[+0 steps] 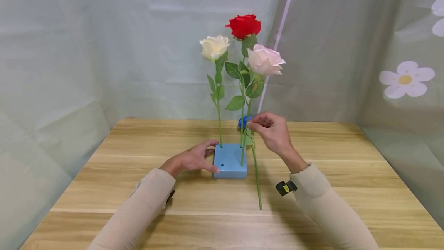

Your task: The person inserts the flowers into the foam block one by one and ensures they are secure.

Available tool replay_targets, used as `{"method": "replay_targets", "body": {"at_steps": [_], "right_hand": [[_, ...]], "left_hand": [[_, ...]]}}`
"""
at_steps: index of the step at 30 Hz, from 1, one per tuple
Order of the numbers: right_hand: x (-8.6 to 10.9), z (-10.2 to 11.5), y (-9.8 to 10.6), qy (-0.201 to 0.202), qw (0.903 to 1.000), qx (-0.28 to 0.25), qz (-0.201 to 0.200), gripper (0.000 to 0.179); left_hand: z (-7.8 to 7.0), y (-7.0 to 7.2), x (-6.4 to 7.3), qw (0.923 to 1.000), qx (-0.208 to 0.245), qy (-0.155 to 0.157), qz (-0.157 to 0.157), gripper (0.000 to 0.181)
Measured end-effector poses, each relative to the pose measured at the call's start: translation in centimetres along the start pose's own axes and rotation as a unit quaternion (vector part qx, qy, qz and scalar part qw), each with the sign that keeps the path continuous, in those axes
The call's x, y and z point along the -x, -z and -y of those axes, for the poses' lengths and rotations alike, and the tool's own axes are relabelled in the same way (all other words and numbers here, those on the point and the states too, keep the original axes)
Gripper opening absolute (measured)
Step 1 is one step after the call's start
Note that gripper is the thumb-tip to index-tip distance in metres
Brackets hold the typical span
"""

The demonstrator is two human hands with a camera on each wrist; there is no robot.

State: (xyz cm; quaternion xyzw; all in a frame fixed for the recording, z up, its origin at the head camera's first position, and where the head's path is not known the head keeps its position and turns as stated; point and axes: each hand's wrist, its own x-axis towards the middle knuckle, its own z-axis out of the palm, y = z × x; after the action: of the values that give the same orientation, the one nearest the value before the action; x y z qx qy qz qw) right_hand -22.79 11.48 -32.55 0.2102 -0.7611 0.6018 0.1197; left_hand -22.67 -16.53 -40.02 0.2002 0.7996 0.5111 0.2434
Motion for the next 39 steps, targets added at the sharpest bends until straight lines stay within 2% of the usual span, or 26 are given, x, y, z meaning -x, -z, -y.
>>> {"method": "replay_targets", "body": {"at_steps": [12,19,28,39], "right_hand": [[0.2,-0.2,-0.1,-0.017,0.9998,0.004,0.007,0.012],[0.5,-0.2,-0.1,-0.030,0.9995,0.001,0.008,0.011],[0.6,-0.3,0.0,-0.045,0.9989,0.004,0.010,0.013],[1.0,-1.3,0.5,-0.055,0.9979,0.031,0.017,0.015]], "left_hand": [[-0.3,-0.1,0.1,0.9999,0.011,0.001,0.001,0.096],[-0.2,0.0,-0.1,0.9999,0.002,0.011,-0.002,0.097],[-0.1,0.1,-0.1,1.0000,-0.003,0.007,-0.003,0.097],[-0.4,-0.1,0.1,0.9999,-0.005,0.009,-0.006,0.098]]}}
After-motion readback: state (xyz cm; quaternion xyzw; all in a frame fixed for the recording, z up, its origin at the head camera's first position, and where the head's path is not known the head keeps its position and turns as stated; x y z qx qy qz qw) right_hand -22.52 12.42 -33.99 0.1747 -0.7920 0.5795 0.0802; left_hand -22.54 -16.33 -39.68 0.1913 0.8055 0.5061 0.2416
